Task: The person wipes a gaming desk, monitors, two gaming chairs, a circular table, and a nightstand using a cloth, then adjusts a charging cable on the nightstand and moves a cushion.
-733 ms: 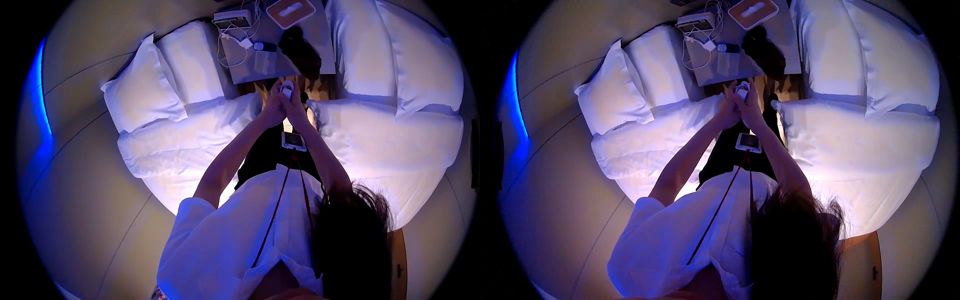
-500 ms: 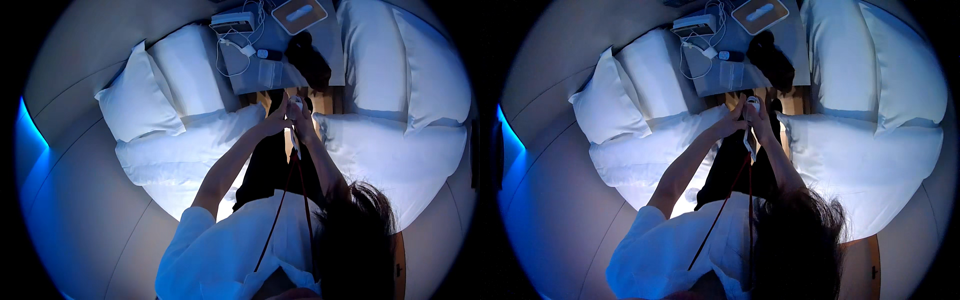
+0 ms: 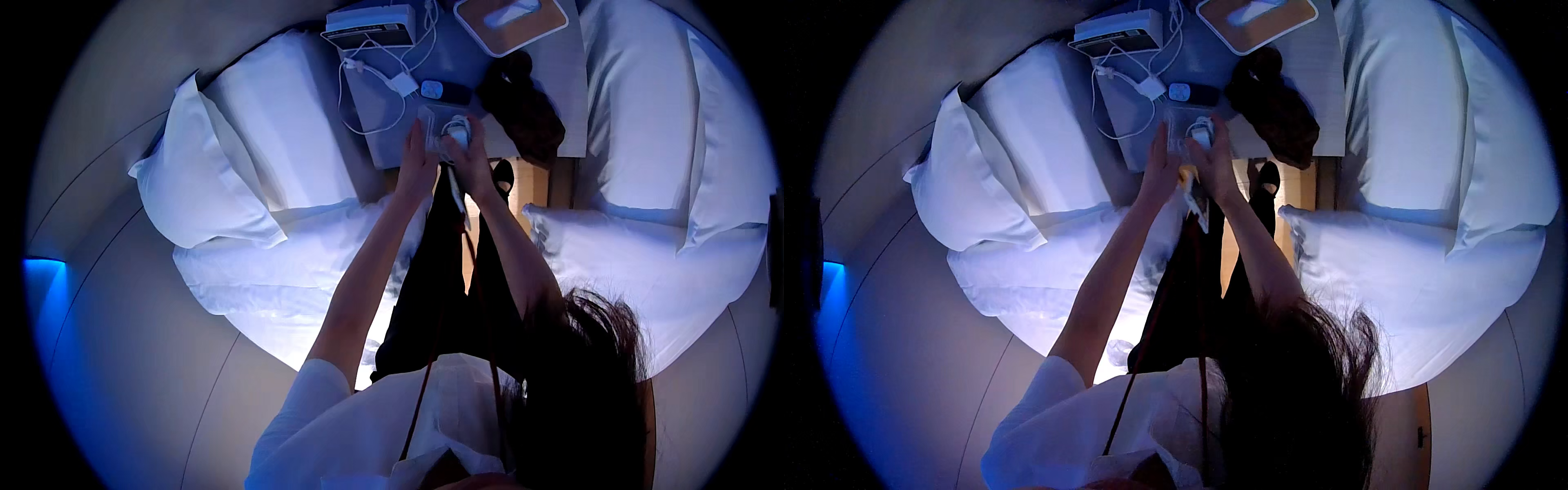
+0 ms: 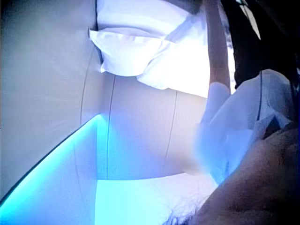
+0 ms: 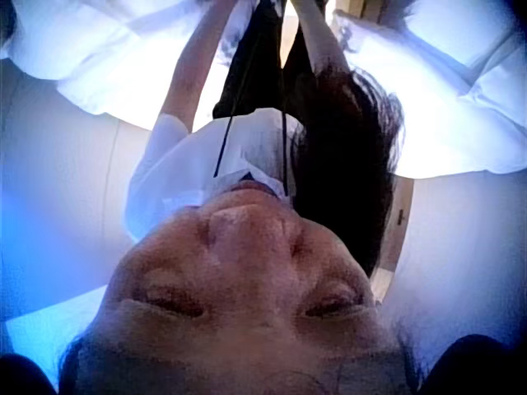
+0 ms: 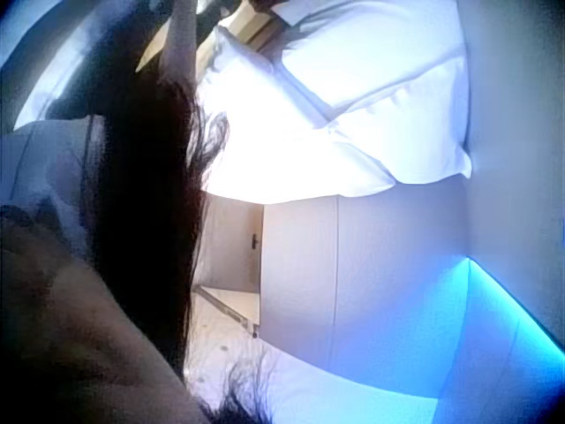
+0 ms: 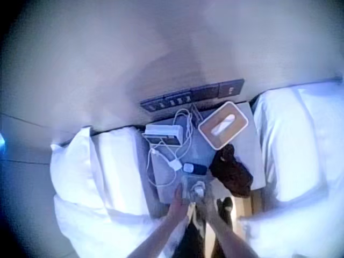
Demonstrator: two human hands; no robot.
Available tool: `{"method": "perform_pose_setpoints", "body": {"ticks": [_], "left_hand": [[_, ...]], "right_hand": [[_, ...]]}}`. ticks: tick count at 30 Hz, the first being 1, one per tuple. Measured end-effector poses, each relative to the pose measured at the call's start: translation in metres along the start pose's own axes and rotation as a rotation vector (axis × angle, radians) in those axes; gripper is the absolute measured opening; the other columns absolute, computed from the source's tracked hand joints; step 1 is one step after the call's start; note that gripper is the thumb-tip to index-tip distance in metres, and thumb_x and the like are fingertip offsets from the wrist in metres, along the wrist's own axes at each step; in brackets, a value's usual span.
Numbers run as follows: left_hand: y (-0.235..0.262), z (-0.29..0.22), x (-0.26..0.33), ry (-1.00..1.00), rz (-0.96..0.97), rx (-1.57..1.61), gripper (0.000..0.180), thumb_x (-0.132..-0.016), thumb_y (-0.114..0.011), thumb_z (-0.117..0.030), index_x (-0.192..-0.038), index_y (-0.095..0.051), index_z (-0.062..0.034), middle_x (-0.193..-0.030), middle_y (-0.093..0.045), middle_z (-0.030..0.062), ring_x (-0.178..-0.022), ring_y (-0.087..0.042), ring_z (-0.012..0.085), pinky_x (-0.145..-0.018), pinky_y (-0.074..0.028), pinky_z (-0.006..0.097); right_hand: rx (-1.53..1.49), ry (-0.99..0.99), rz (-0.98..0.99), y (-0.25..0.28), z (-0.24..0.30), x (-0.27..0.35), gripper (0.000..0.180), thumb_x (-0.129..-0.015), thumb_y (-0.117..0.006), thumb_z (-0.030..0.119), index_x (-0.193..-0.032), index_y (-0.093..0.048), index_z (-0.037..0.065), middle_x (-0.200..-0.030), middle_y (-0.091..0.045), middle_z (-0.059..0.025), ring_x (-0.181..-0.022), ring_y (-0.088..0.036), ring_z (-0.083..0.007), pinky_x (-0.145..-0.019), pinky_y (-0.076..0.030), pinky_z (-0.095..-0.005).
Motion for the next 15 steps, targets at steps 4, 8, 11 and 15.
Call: {"method": "perform_pose_setpoints", "body": {"ticks": [4, 8, 11, 15], "left_hand": [[-0.006, 0.016, 0.005, 0.130, 0.069, 0.256, 0.068, -0.084, -0.044, -0.010, -0.146, -0.017, 0.0021, -0.144, -0.027, 0.0267, -0.133, -0.029, 0.0403, -0.109, -0.025, 0.038], [-0.015, 0.025, 0.008, 0.061, 0.069, 0.181, 0.070, -0.083, -0.043, -0.010, -0.146, -0.016, 0.0003, -0.146, -0.025, 0.0243, -0.135, -0.026, 0.0380, -0.111, -0.021, 0.037], [-0.017, 0.029, 0.007, 0.070, 0.085, 0.397, 0.071, -0.083, -0.043, -0.010, -0.147, -0.015, 0.0000, -0.148, -0.023, 0.0235, -0.136, -0.024, 0.0369, -0.112, -0.019, 0.037], [-0.012, 0.020, 0.005, 0.022, 0.038, 0.270, 0.071, -0.083, -0.044, -0.010, -0.146, -0.012, 0.0023, -0.147, -0.023, 0.0247, -0.136, -0.025, 0.0365, -0.112, -0.019, 0.037]], "right_hand": [[0.630, 0.222, -0.150, -0.019, 0.001, -0.002, 0.069, -0.088, -0.062, 0.019, -0.138, -0.021, -0.002, -0.123, -0.040, -0.0299, -0.109, -0.047, -0.0430, -0.091, -0.044, -0.0457], [0.758, 0.214, -0.309, -0.030, -0.011, -0.015, 0.071, -0.084, -0.065, 0.020, -0.137, -0.024, -0.001, -0.119, -0.042, -0.0313, -0.108, -0.046, -0.0480, -0.089, -0.043, -0.0470], [0.651, 0.136, -0.302, -0.034, -0.025, -0.029, 0.072, -0.082, -0.066, 0.018, -0.137, -0.023, -0.001, -0.126, -0.038, -0.0339, -0.113, -0.044, -0.0475, -0.092, -0.043, -0.0463], [0.656, 0.156, -0.237, -0.031, -0.034, -0.029, 0.076, -0.082, -0.064, 0.016, -0.139, -0.018, -0.006, -0.135, -0.030, -0.0334, -0.124, -0.037, -0.0453, -0.098, -0.040, -0.0464]]}}
Point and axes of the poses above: each hand's wrist, its own x-axis away from the middle knuckle, its own y-axis out of the back of the hand, z = x × y, the point moved 6 cm from there along -x, towards the middle knuckle
